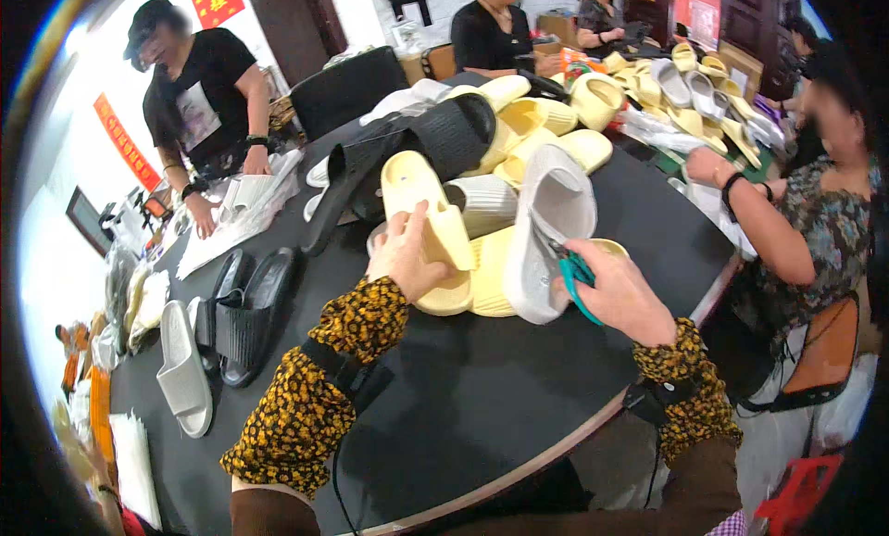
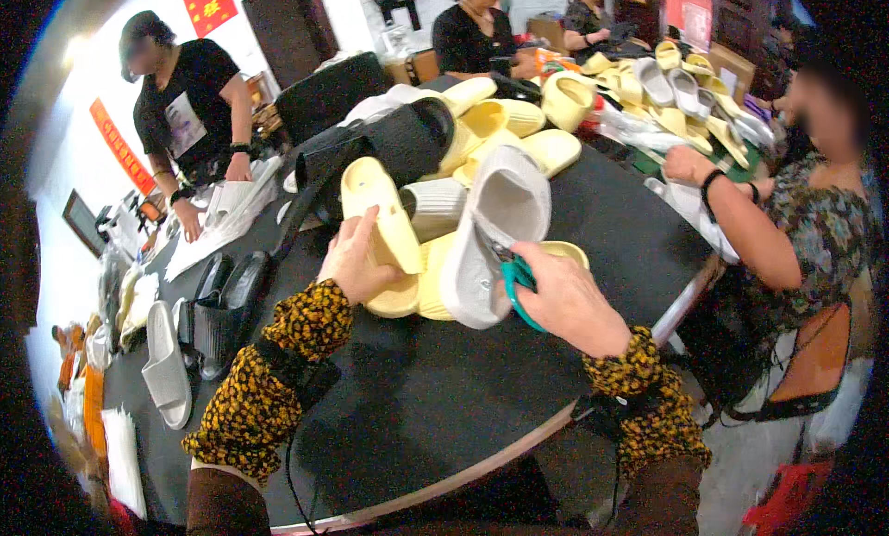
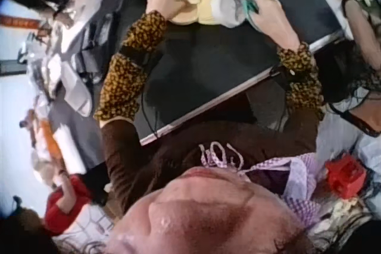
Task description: Trimming loose threads and excess material from plastic sandals using scissors in a factory setting.
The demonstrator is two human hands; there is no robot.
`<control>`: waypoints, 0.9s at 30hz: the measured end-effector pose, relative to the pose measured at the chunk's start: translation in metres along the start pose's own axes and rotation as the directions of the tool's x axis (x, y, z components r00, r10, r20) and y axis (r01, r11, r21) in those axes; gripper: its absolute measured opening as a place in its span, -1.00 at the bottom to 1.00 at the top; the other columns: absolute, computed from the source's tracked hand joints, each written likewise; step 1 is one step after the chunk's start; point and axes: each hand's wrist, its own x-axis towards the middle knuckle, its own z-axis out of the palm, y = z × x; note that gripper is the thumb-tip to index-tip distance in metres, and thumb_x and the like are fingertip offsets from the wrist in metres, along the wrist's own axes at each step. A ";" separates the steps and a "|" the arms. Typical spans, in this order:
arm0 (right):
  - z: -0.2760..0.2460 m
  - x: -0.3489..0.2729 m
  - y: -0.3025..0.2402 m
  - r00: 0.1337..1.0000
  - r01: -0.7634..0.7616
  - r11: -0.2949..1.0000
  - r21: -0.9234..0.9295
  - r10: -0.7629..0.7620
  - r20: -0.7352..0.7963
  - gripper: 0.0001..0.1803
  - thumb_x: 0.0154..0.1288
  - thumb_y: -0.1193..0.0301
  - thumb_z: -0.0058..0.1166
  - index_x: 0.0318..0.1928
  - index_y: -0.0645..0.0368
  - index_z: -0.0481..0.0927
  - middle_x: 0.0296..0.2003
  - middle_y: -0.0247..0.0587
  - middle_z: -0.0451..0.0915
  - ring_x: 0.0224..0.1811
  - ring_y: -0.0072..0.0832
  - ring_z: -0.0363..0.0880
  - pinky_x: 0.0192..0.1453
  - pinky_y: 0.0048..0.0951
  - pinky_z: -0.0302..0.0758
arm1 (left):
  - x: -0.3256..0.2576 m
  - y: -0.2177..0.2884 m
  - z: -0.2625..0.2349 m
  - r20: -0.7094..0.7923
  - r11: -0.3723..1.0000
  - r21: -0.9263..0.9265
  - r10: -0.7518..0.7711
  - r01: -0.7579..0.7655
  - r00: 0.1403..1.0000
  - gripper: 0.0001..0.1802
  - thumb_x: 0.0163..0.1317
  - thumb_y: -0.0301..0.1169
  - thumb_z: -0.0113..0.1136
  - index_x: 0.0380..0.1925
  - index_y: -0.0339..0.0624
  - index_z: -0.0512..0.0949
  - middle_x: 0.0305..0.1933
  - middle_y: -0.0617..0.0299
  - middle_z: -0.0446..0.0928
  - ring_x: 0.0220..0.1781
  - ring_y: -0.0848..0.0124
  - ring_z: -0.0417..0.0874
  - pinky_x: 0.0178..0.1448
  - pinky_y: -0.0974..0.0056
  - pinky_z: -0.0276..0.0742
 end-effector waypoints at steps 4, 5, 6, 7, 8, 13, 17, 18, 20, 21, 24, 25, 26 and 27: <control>-0.003 -0.001 -0.003 0.995 -0.089 0.996 0.025 0.088 0.039 -0.56 0.08 0.35 0.24 -0.05 0.29 0.49 -0.29 0.10 0.57 -0.23 -0.04 0.55 -0.11 -0.25 0.46 | 0.000 -0.006 0.004 -0.026 0.997 -0.081 0.010 -0.012 1.000 0.14 -0.31 -0.17 0.46 0.34 -0.05 0.06 0.24 -0.06 0.20 0.21 -0.12 0.33 0.28 -0.03 0.29; -0.002 -0.001 -0.004 0.997 -0.076 0.997 0.018 0.076 0.020 -0.60 0.09 0.38 0.20 -0.06 0.29 0.49 -0.30 0.11 0.57 -0.24 -0.04 0.56 -0.13 -0.25 0.47 | -0.001 -0.005 0.003 -0.043 0.996 -0.087 -0.002 -0.002 0.999 0.13 -0.33 -0.20 0.46 0.33 -0.08 0.08 0.22 -0.10 0.22 0.24 -0.08 0.31 0.29 -0.02 0.28; -0.004 -0.001 -0.002 0.997 -0.077 0.997 0.014 0.077 0.021 -0.60 0.09 0.38 0.20 -0.06 0.29 0.49 -0.30 0.11 0.57 -0.24 -0.04 0.56 -0.13 -0.25 0.47 | -0.001 -0.002 0.003 -0.043 0.996 -0.091 -0.001 -0.003 0.999 0.13 -0.33 -0.20 0.46 0.33 -0.08 0.08 0.22 -0.10 0.22 0.24 -0.08 0.31 0.29 -0.02 0.28; -0.006 -0.001 0.000 0.998 -0.066 0.998 -0.023 0.066 0.010 -0.62 0.09 0.41 0.18 -0.06 0.29 0.49 -0.29 0.12 0.57 -0.23 -0.04 0.56 -0.13 -0.25 0.47 | 0.002 0.000 0.004 -0.036 0.992 -0.126 0.007 -0.012 0.999 0.12 -0.32 -0.21 0.45 0.32 -0.09 0.08 0.22 -0.12 0.23 0.25 -0.08 0.31 0.29 -0.01 0.28; -0.003 0.003 0.002 0.999 -0.040 0.998 -0.043 0.041 0.010 -0.64 0.10 0.44 0.15 -0.07 0.29 0.49 -0.29 0.13 0.57 -0.22 -0.03 0.57 -0.13 -0.25 0.48 | 0.000 -0.004 0.003 -0.033 0.989 -0.148 -0.004 0.000 0.999 0.11 -0.32 -0.21 0.44 0.32 -0.10 0.08 0.21 -0.15 0.24 0.25 -0.08 0.30 0.30 0.00 0.28; -0.018 0.000 0.015 0.981 -0.185 0.982 0.029 0.186 -0.059 -0.61 0.12 0.47 0.12 0.00 0.28 0.48 -0.26 0.12 0.59 -0.24 -0.19 0.61 -0.16 -0.34 0.49 | -0.002 0.025 0.003 0.028 0.987 -0.129 -0.089 0.092 0.996 0.14 -0.28 -0.08 0.44 0.35 0.02 0.04 0.25 -0.11 0.20 0.25 -0.09 0.31 0.28 0.00 0.33; -0.037 -0.006 0.021 0.956 -0.286 0.956 -0.067 0.279 -0.092 -0.59 0.14 0.42 0.13 0.01 0.26 0.47 -0.26 0.15 0.59 -0.25 -0.16 0.63 -0.16 -0.36 0.50 | 0.004 0.057 0.016 0.048 0.974 -0.155 -0.162 0.167 0.986 0.18 -0.28 -0.01 0.46 0.35 -0.03 0.02 0.22 -0.09 0.23 0.21 -0.05 0.35 0.27 0.00 0.30; -0.035 -0.008 0.031 0.963 -0.247 0.966 -0.078 0.236 -0.132 -0.58 0.13 0.42 0.14 0.02 0.26 0.47 -0.26 0.18 0.58 -0.25 -0.20 0.63 -0.16 -0.37 0.49 | 0.004 0.060 0.017 0.031 0.981 -0.132 -0.137 0.140 0.990 0.20 -0.28 0.01 0.47 0.36 -0.01 -0.01 0.22 -0.10 0.21 0.20 -0.07 0.36 0.25 -0.02 0.32; -0.041 -0.012 0.048 0.935 -0.343 0.936 -0.078 0.333 -0.119 -0.58 0.14 0.44 0.13 0.03 0.29 0.46 -0.28 0.11 0.60 -0.26 -0.32 0.62 -0.16 -0.41 0.49 | 0.010 0.072 0.026 0.050 0.975 -0.158 -0.150 0.156 0.987 0.21 -0.26 0.00 0.47 0.37 0.04 -0.06 0.23 -0.10 0.18 0.11 -0.16 0.41 0.12 -0.04 0.42; -0.043 -0.014 0.053 0.927 -0.357 0.934 0.018 0.357 -0.119 -0.58 0.15 0.44 0.13 0.03 0.30 0.45 -0.29 0.04 0.61 -0.27 -0.39 0.60 -0.17 -0.44 0.48 | 0.010 0.082 0.023 0.070 0.969 -0.171 -0.167 0.177 0.983 0.20 -0.27 -0.01 0.47 0.35 -0.01 -0.04 0.19 -0.13 0.22 0.11 -0.16 0.41 0.16 -0.07 0.38; -0.050 -0.015 0.059 0.898 -0.419 0.907 0.044 0.421 -0.129 -0.56 0.17 0.48 0.14 0.07 0.32 0.44 -0.30 -0.08 0.60 -0.27 -0.53 0.54 -0.16 -0.48 0.46 | 0.014 0.098 0.026 0.030 0.975 -0.155 -0.156 0.159 0.987 0.20 -0.27 -0.02 0.46 0.34 -0.04 -0.06 0.14 -0.15 0.26 0.07 -0.18 0.43 0.14 -0.13 0.37; -0.051 -0.016 0.064 0.904 -0.400 0.916 0.026 0.399 -0.151 -0.56 0.17 0.47 0.14 0.07 0.32 0.43 -0.31 -0.08 0.60 -0.27 -0.52 0.54 -0.16 -0.48 0.46 | 0.014 0.105 0.025 0.078 0.962 -0.173 -0.198 0.209 0.977 0.19 -0.26 -0.02 0.46 0.34 -0.04 -0.06 0.16 -0.13 0.24 0.07 -0.19 0.42 0.14 -0.14 0.36; -0.051 -0.018 0.071 0.911 -0.379 0.925 0.008 0.375 -0.172 -0.56 0.17 0.47 0.14 0.07 0.32 0.43 -0.32 -0.08 0.60 -0.28 -0.51 0.54 -0.16 -0.48 0.46 | 0.016 0.103 0.031 0.077 0.955 -0.218 -0.188 0.200 0.979 0.20 -0.26 -0.01 0.45 0.35 -0.04 -0.07 0.17 -0.13 0.23 0.07 -0.22 0.41 0.14 -0.13 0.37; -0.051 -0.021 0.081 0.940 -0.277 0.954 -0.111 0.245 -0.236 -0.61 0.20 0.50 0.09 0.06 0.27 0.43 -0.45 -0.31 0.54 -0.57 -0.64 0.40 -0.55 -0.52 0.34 | 0.017 0.104 0.032 0.079 0.952 -0.244 -0.170 0.184 0.982 0.20 -0.25 -0.01 0.45 0.35 -0.03 -0.07 0.18 -0.13 0.22 0.07 -0.20 0.41 0.14 -0.12 0.38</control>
